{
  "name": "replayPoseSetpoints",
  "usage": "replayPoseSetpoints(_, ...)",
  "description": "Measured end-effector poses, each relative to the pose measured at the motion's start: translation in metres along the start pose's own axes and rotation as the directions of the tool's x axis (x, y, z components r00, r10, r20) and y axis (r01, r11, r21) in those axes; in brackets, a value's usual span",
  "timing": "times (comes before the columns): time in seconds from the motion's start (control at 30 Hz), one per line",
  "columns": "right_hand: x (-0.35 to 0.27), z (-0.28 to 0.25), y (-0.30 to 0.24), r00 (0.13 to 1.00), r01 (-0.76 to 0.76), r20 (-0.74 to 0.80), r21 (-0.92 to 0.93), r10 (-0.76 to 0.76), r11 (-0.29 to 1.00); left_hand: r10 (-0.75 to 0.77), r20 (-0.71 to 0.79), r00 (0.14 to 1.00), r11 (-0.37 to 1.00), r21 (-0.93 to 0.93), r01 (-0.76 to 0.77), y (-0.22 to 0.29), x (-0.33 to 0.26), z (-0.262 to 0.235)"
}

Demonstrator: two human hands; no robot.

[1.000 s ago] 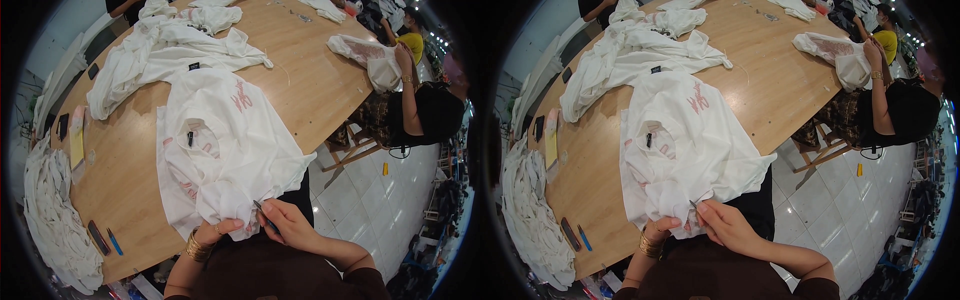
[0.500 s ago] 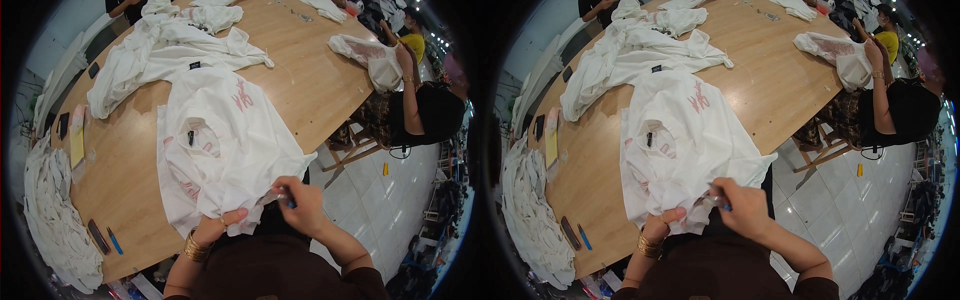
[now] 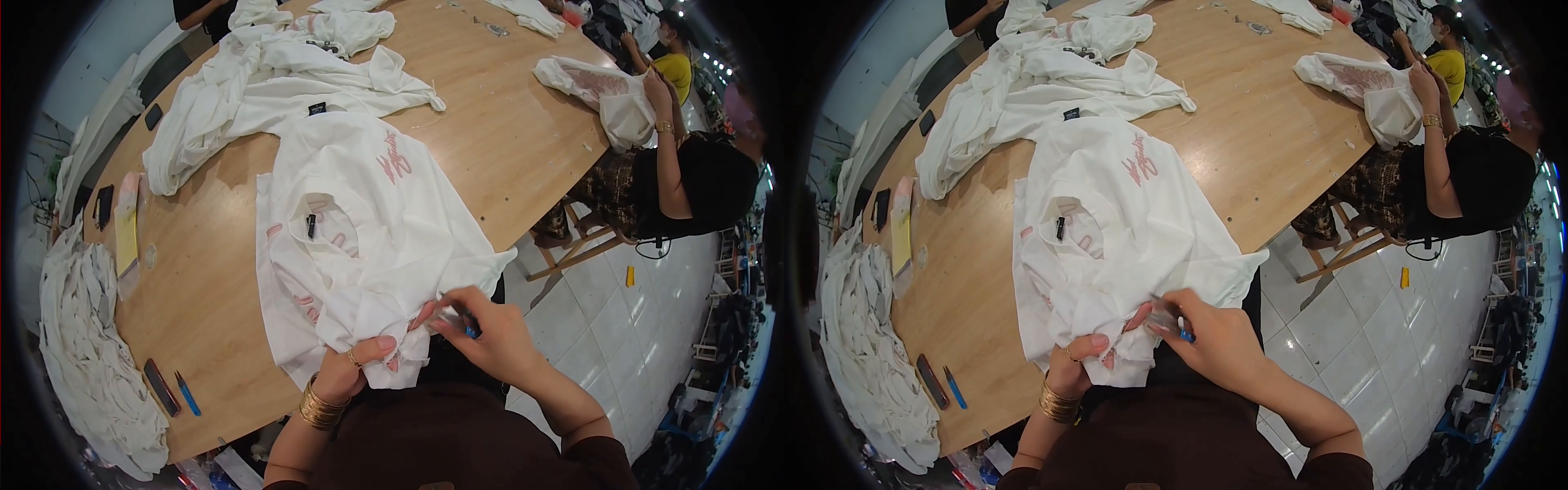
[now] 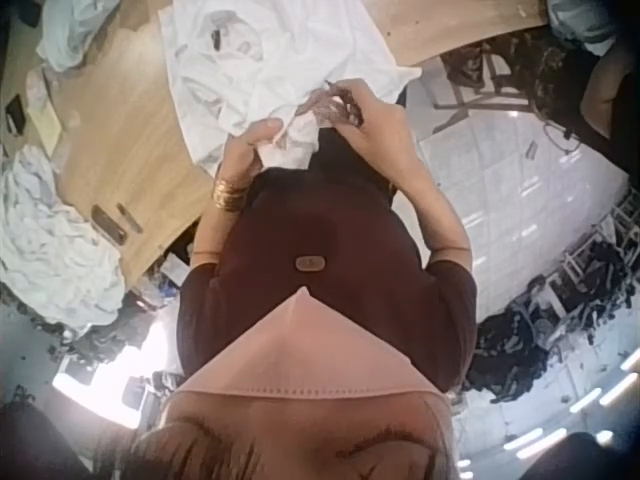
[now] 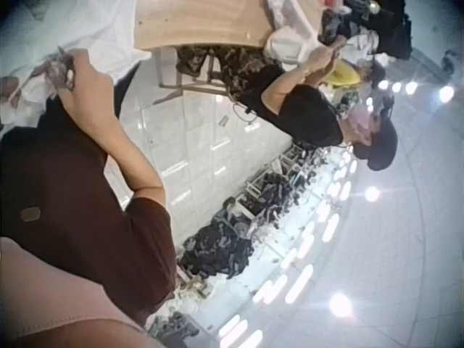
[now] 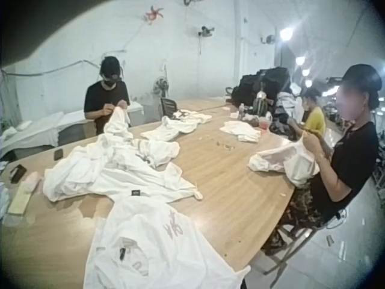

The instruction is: Trimming loose threads from white t-shirts using small scissors.

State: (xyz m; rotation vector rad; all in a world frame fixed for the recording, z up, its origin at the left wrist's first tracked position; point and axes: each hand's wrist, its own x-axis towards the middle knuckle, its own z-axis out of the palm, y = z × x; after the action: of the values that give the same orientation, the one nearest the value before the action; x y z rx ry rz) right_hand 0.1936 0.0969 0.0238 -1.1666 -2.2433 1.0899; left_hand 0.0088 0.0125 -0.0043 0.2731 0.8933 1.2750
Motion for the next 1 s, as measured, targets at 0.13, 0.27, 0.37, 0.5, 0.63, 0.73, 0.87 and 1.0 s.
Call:
replayPoseSetpoints(0.13,-0.004,-0.016,-0.011,0.984,-0.173,0.076,0.192,0.162,0.966,-0.026,0.044,0.999,0.999,-0.021,0.027,0.002,0.004,0.002)
replayPoseSetpoints(0.27,-0.006,-0.018,-0.015,0.878,-0.364,0.47,0.526,0.094,0.768,0.014,-0.049,0.999,0.998,0.057,-0.011,-0.008,0.003,-0.001)
replayPoseSetpoints(0.37,-0.003,-0.012,-0.015,0.759,-0.562,0.637,0.534,0.137,0.631,-0.016,-0.03,0.999,1.0,-0.006,0.016,-0.004,0.001,-0.001)
replayPoseSetpoints(0.5,-0.002,-0.008,-0.017,0.74,-0.6,0.651,0.525,0.17,0.603,-0.018,-0.003,1.0,0.999,-0.031,0.018,-0.004,-0.002,-0.004)
replayPoseSetpoints(0.63,-0.001,-0.005,-0.015,0.756,-0.587,0.632,0.541,0.169,0.602,-0.035,-0.031,0.999,0.998,-0.051,0.033,-0.005,-0.002,-0.003)
replayPoseSetpoints(0.73,-0.002,-0.003,-0.014,0.77,-0.562,0.623,0.562,0.136,0.607,-0.018,-0.036,0.999,0.998,-0.063,0.016,-0.009,0.001,-0.008)
replayPoseSetpoints(0.87,-0.002,-0.002,-0.014,0.779,-0.543,0.616,0.569,0.117,0.617,-0.015,-0.016,1.0,0.996,-0.085,0.013,-0.016,0.003,-0.015)
replayPoseSetpoints(1.0,-0.001,0.0,-0.013,0.775,-0.549,0.618,0.554,0.132,0.626,-0.02,-0.057,0.998,0.999,-0.042,0.018,-0.005,-0.003,-0.004)
